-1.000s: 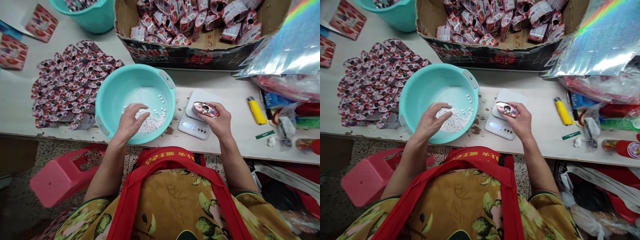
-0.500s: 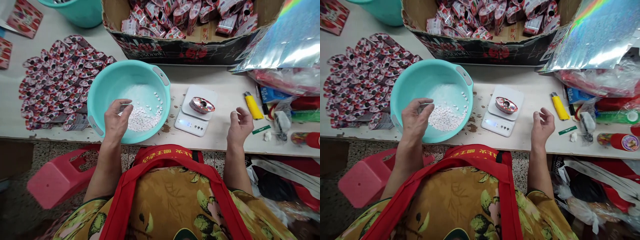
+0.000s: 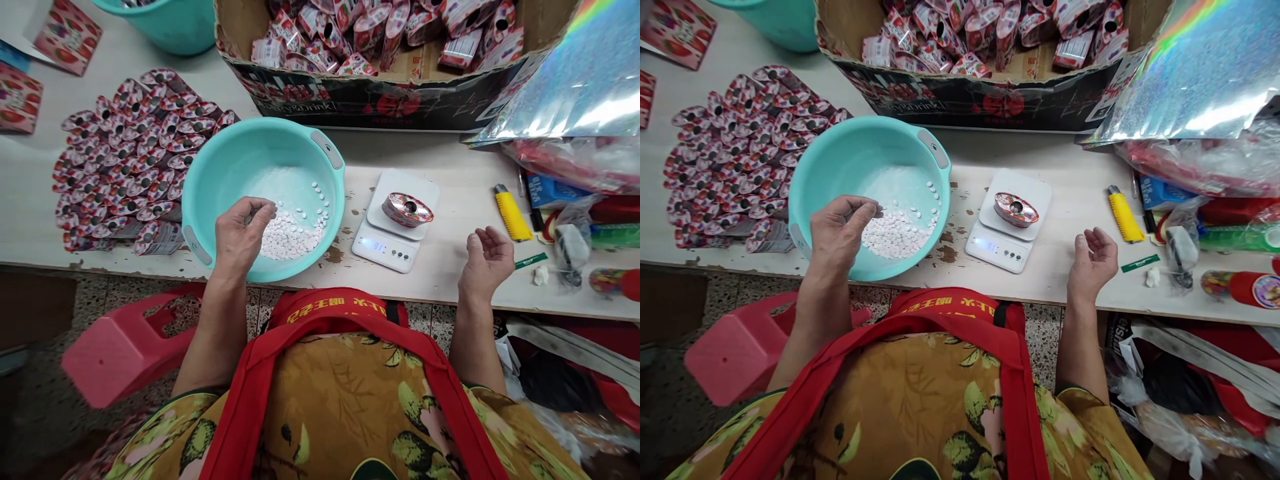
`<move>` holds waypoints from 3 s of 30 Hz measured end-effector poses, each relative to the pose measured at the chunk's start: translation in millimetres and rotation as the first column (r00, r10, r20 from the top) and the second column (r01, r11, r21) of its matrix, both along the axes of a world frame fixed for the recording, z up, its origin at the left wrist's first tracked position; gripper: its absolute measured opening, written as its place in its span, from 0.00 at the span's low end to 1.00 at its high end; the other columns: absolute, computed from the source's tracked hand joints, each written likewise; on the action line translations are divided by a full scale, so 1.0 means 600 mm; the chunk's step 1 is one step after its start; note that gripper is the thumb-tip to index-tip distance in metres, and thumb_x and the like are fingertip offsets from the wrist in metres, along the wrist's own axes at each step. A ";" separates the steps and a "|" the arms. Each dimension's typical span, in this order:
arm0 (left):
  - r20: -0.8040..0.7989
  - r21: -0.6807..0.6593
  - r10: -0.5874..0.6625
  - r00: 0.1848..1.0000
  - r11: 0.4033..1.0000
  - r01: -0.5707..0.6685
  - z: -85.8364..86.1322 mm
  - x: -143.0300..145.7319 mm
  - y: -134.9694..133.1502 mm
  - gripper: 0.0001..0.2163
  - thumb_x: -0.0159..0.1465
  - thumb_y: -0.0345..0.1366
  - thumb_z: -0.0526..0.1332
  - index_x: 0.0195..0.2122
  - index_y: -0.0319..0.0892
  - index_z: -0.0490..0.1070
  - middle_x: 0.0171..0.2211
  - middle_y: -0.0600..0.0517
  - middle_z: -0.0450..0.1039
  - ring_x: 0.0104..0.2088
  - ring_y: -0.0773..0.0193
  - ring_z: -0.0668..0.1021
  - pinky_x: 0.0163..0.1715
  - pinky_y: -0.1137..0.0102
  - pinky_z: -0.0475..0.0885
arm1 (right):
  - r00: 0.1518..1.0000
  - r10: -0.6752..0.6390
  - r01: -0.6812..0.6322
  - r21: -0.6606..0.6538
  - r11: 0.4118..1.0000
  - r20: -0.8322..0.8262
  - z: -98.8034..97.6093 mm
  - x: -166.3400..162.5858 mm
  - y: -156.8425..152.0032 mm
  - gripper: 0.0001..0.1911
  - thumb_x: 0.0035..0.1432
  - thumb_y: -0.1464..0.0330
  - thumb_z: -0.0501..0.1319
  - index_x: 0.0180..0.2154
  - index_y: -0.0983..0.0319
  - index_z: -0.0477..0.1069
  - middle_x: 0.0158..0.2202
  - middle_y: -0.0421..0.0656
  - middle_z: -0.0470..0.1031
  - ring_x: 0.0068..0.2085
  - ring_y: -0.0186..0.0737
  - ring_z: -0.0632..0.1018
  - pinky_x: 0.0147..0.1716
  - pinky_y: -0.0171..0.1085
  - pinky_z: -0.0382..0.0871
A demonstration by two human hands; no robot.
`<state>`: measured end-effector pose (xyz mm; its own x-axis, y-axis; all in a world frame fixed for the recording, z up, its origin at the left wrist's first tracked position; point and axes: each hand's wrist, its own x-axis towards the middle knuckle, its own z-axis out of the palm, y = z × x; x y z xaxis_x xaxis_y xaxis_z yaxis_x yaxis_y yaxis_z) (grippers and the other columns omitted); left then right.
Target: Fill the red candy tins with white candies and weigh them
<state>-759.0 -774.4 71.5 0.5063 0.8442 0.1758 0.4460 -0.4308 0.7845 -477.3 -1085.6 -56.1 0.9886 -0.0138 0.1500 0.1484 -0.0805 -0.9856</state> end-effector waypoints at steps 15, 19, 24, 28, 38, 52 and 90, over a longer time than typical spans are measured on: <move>-0.200 0.064 -0.118 0.973 0.989 0.134 0.011 0.026 0.004 0.08 0.62 0.41 0.64 0.35 0.44 0.79 0.37 0.50 0.81 0.36 0.60 0.78 0.43 0.65 0.73 | 0.970 0.239 -0.228 -0.196 0.954 0.034 0.008 -0.016 0.032 0.36 0.47 0.54 0.72 0.56 0.58 0.69 0.53 0.49 0.75 0.54 0.48 0.77 0.51 0.51 0.75; -0.063 -0.040 -0.189 0.980 0.982 0.186 0.025 0.059 -0.006 0.10 0.64 0.43 0.63 0.37 0.42 0.78 0.34 0.50 0.80 0.33 0.62 0.78 0.39 0.66 0.73 | 0.870 0.473 -0.382 -0.412 0.827 0.143 0.026 -0.008 0.103 0.31 0.43 0.53 0.74 0.49 0.56 0.73 0.57 0.48 0.72 0.60 0.52 0.71 0.57 0.56 0.70; 0.264 -0.266 -0.079 0.961 0.952 0.151 0.028 0.089 -0.019 0.14 0.64 0.49 0.65 0.39 0.42 0.76 0.38 0.48 0.79 0.39 0.62 0.80 0.43 0.67 0.76 | 0.791 0.609 -0.604 -0.078 0.793 0.056 0.099 0.003 0.185 0.24 0.47 0.57 0.74 0.42 0.59 0.71 0.39 0.41 0.76 0.43 0.43 0.77 0.48 0.47 0.75; 0.495 -0.626 0.156 0.855 0.746 0.226 0.037 0.105 -0.019 0.26 0.67 0.62 0.54 0.46 0.43 0.75 0.43 0.46 0.80 0.48 0.57 0.82 0.47 0.64 0.77 | 0.616 0.782 -0.777 -0.094 0.623 0.095 0.211 -0.042 0.243 0.20 0.50 0.55 0.73 0.41 0.58 0.74 0.37 0.40 0.75 0.38 0.38 0.75 0.41 0.40 0.73; 0.531 -0.844 0.553 0.642 0.413 0.341 0.003 0.111 -0.021 0.08 0.68 0.37 0.62 0.36 0.39 0.76 0.33 0.48 0.78 0.38 0.61 0.82 0.47 0.63 0.77 | 0.215 0.963 -0.974 -0.101 0.201 -0.162 0.235 -0.092 0.337 0.24 0.46 0.53 0.76 0.40 0.62 0.78 0.33 0.40 0.78 0.32 0.35 0.74 0.32 0.34 0.70; 0.092 -0.181 0.028 0.995 0.983 -0.011 -0.015 -0.006 0.031 0.18 0.64 0.49 0.64 0.50 0.45 0.76 0.52 0.45 0.77 0.54 0.52 0.77 0.57 0.55 0.71 | 0.792 0.607 -0.583 -0.220 0.782 0.061 0.102 -0.007 0.153 0.29 0.40 0.57 0.77 0.43 0.59 0.73 0.47 0.46 0.79 0.52 0.49 0.79 0.58 0.51 0.71; -0.031 -0.019 -0.602 0.798 0.799 0.602 0.074 0.214 -0.069 0.08 0.61 0.34 0.70 0.42 0.46 0.78 0.44 0.51 0.75 0.52 0.53 0.75 0.56 0.58 0.68 | 0.996 -0.047 0.043 -0.050 0.998 -0.079 -0.024 0.001 -0.025 0.24 0.50 0.54 0.70 0.43 0.64 0.75 0.38 0.43 0.76 0.38 0.38 0.77 0.47 0.45 0.74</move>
